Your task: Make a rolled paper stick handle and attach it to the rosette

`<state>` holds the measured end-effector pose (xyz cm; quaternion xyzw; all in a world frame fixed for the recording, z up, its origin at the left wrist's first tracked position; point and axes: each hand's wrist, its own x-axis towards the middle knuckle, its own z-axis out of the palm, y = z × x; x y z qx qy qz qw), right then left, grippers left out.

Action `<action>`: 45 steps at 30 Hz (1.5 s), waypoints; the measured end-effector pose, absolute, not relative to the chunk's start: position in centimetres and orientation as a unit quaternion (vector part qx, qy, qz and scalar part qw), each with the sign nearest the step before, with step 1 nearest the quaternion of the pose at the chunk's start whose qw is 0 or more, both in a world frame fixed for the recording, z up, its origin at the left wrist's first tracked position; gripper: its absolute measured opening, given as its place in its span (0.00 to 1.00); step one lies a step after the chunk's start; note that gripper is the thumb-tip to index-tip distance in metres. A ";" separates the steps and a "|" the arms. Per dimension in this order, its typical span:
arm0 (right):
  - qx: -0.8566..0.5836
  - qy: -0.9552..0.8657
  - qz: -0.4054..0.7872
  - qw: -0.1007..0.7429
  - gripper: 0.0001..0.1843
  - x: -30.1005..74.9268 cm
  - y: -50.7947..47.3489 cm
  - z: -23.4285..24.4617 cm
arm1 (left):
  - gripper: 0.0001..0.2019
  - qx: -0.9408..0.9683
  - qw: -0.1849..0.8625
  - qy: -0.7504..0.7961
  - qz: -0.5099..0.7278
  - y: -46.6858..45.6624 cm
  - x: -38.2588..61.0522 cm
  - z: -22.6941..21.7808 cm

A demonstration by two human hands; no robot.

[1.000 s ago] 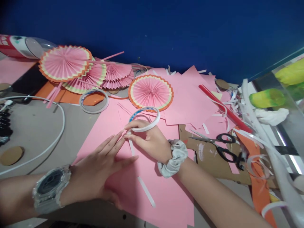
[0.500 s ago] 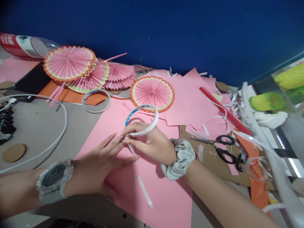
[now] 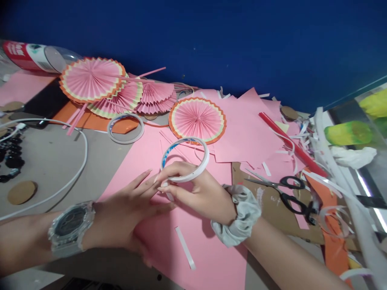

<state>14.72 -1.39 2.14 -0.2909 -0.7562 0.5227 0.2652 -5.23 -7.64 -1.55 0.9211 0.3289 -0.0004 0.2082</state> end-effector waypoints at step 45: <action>-0.363 -0.777 0.428 0.286 0.07 13.8 0.4 -1.0 | 0.49 0.926 0.225 0.304 -0.012 -7.1 -5.2 -0.9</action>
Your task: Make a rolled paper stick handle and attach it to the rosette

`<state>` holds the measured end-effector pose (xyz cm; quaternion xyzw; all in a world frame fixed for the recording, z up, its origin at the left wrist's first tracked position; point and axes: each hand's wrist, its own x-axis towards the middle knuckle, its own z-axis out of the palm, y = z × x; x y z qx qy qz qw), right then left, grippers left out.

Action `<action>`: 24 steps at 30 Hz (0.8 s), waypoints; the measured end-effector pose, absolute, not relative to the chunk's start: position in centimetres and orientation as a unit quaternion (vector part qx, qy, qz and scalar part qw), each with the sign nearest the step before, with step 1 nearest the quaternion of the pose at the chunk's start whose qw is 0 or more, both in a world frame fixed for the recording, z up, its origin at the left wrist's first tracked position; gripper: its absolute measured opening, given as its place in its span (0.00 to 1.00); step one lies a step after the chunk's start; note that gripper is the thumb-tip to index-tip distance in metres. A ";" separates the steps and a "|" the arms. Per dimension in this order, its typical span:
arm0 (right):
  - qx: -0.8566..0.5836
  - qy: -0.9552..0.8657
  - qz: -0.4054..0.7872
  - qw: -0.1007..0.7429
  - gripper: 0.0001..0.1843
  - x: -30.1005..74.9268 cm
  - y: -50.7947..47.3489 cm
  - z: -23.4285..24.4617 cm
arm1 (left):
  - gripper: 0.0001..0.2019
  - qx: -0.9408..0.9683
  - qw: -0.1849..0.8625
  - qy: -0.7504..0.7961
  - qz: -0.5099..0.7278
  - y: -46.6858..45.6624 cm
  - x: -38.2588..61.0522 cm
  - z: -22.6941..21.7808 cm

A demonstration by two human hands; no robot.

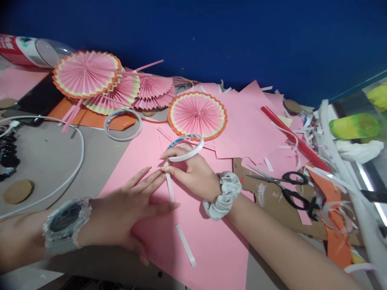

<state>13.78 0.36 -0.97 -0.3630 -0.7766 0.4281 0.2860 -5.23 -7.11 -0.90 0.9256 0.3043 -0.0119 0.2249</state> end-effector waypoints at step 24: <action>-0.363 -0.776 0.428 0.287 0.06 13.9 0.3 -1.2 | 0.46 0.913 0.270 0.307 -0.018 -6.8 -5.2 -0.5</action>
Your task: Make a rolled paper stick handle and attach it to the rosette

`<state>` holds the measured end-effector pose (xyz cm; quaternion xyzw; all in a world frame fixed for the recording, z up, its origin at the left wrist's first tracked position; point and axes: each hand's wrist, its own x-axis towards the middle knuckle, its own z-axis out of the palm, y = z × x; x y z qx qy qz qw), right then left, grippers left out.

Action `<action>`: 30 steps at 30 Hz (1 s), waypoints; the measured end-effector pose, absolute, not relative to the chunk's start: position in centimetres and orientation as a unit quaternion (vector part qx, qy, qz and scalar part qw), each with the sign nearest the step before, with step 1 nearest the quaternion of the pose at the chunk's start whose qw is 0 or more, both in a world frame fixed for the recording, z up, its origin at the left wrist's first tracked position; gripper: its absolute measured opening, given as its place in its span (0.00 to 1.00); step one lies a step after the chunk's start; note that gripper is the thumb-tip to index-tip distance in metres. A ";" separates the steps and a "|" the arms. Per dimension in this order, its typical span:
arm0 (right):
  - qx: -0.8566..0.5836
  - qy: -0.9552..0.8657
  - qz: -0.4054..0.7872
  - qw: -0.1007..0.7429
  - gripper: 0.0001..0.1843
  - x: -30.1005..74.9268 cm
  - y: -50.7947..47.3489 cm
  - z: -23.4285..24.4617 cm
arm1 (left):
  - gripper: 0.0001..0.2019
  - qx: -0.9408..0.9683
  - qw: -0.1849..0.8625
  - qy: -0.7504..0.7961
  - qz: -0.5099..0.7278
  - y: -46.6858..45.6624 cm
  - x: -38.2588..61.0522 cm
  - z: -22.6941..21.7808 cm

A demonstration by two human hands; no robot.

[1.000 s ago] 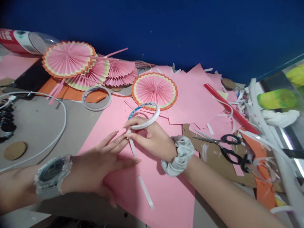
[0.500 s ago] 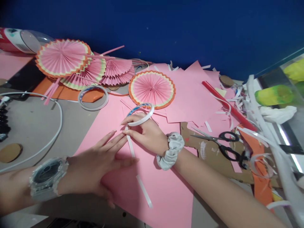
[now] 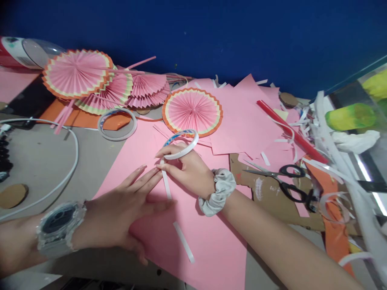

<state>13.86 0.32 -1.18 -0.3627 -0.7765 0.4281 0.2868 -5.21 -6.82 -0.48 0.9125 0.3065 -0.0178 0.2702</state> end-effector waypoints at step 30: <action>-0.351 -0.761 0.458 0.297 0.09 13.8 0.3 -1.4 | 0.47 0.917 0.211 0.339 -0.003 -7.6 -5.4 -0.9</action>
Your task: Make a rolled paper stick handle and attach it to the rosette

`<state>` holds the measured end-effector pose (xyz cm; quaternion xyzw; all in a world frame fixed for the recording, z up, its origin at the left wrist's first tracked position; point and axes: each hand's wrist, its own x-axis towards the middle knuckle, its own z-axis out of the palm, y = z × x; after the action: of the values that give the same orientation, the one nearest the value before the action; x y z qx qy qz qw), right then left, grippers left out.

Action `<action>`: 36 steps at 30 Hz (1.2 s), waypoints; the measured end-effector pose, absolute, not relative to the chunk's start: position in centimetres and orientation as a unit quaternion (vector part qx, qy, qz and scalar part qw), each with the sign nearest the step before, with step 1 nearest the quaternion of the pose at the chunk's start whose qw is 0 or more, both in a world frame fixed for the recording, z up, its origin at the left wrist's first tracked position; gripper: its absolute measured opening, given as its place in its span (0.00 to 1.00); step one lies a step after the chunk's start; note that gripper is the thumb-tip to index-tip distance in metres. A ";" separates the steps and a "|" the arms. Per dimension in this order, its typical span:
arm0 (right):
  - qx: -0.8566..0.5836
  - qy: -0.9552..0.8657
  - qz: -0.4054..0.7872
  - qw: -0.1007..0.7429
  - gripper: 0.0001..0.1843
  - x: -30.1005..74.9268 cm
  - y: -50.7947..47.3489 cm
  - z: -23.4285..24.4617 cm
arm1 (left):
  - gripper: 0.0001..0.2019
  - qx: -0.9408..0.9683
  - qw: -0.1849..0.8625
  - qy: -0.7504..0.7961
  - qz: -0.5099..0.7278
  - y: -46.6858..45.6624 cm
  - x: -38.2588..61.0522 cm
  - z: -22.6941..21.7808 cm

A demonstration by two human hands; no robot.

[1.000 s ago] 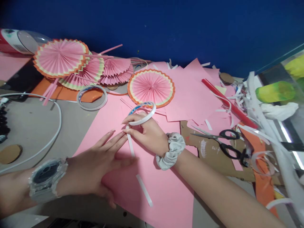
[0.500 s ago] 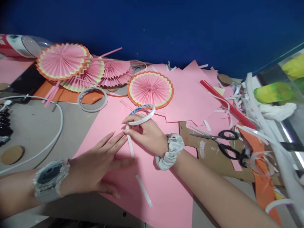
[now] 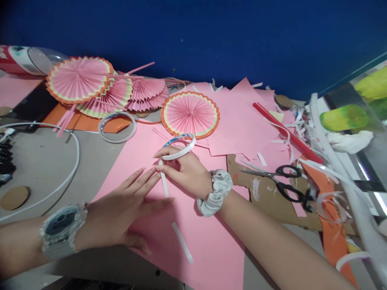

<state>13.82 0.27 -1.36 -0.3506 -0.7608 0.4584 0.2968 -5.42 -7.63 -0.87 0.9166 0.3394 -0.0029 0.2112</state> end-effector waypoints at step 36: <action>-0.369 -0.766 0.456 0.264 0.09 13.8 0.4 -1.0 | 0.44 0.904 0.119 0.406 0.063 -9.2 -5.0 -1.3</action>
<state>13.84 0.44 -1.02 -0.3688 -0.7656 0.4564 0.2638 -4.96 -9.23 -1.27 0.9039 0.4059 0.0633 0.1192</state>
